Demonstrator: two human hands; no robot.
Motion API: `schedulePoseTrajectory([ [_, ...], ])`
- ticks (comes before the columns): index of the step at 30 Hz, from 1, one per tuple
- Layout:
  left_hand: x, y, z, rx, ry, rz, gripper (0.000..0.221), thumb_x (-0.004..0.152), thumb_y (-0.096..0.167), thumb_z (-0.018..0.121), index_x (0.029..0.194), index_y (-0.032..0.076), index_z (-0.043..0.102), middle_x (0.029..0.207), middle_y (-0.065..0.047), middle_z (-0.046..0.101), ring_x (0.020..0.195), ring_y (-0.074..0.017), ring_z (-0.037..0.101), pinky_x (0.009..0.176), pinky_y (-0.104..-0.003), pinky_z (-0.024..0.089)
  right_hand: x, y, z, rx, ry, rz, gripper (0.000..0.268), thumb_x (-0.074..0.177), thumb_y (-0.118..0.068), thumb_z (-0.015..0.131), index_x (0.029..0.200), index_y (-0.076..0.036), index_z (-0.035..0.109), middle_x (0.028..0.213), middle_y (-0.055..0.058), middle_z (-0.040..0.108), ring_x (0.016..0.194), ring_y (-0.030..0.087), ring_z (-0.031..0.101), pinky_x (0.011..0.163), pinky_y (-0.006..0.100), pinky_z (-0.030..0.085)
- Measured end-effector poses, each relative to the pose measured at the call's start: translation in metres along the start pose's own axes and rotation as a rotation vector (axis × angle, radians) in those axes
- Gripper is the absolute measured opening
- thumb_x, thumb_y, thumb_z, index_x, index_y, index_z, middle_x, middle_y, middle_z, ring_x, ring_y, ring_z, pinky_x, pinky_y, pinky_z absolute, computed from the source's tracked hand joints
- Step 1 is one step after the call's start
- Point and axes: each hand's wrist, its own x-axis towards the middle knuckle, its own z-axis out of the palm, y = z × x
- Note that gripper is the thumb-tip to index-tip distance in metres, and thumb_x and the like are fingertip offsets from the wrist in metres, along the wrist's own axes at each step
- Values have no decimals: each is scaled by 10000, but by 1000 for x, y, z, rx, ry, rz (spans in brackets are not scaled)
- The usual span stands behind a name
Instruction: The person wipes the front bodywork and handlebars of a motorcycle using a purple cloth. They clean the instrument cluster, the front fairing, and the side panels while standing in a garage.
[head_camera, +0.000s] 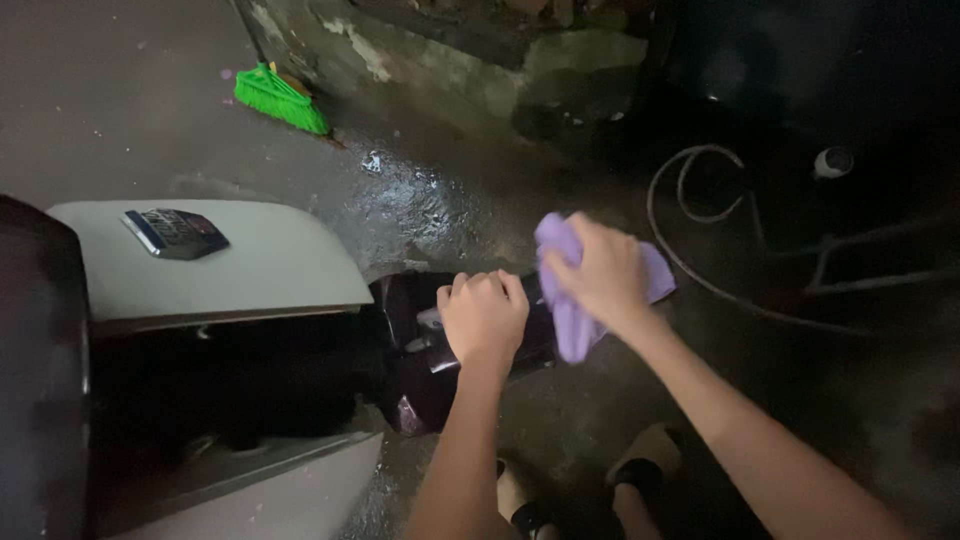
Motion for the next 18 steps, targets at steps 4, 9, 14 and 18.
schedulePoseTrajectory([
  [4, -5, 2, -14, -17, -86, 22, 398, 890, 215, 340, 657, 100, 642, 583, -50, 620, 701, -217, 627, 798, -386, 457, -34, 19, -17, 151, 32, -271, 384, 677, -292, 709, 974, -76, 597, 853, 144, 630, 868, 333, 615, 803, 400, 440],
  [9, -10, 1, -10, -24, 55, 49, 375, 847, 207, 399, 570, 96, 626, 517, -55, 589, 649, -220, 606, 767, -381, 457, 7, 93, 5, 207, -269, 170, 550, 833, -395, 530, 1212, 4, 525, 1093, 272, 575, 1034, 446, 523, 860, 512, 418],
  [14, -4, 4, -8, 31, 18, 11, 373, 842, 215, 387, 574, 118, 627, 532, -40, 603, 648, -224, 609, 739, -376, 446, 25, 13, -8, -85, -549, 313, 476, 811, -510, 489, 1157, -193, 566, 1054, 186, 623, 1013, 394, 573, 862, 490, 442],
  [18, -7, 2, -13, -10, -2, 27, 382, 852, 211, 372, 601, 98, 638, 544, -44, 610, 637, -225, 600, 740, -367, 439, -28, 41, -8, 186, -120, -373, 423, 710, -291, 701, 1031, -42, 584, 966, 191, 630, 921, 357, 608, 786, 427, 469],
])
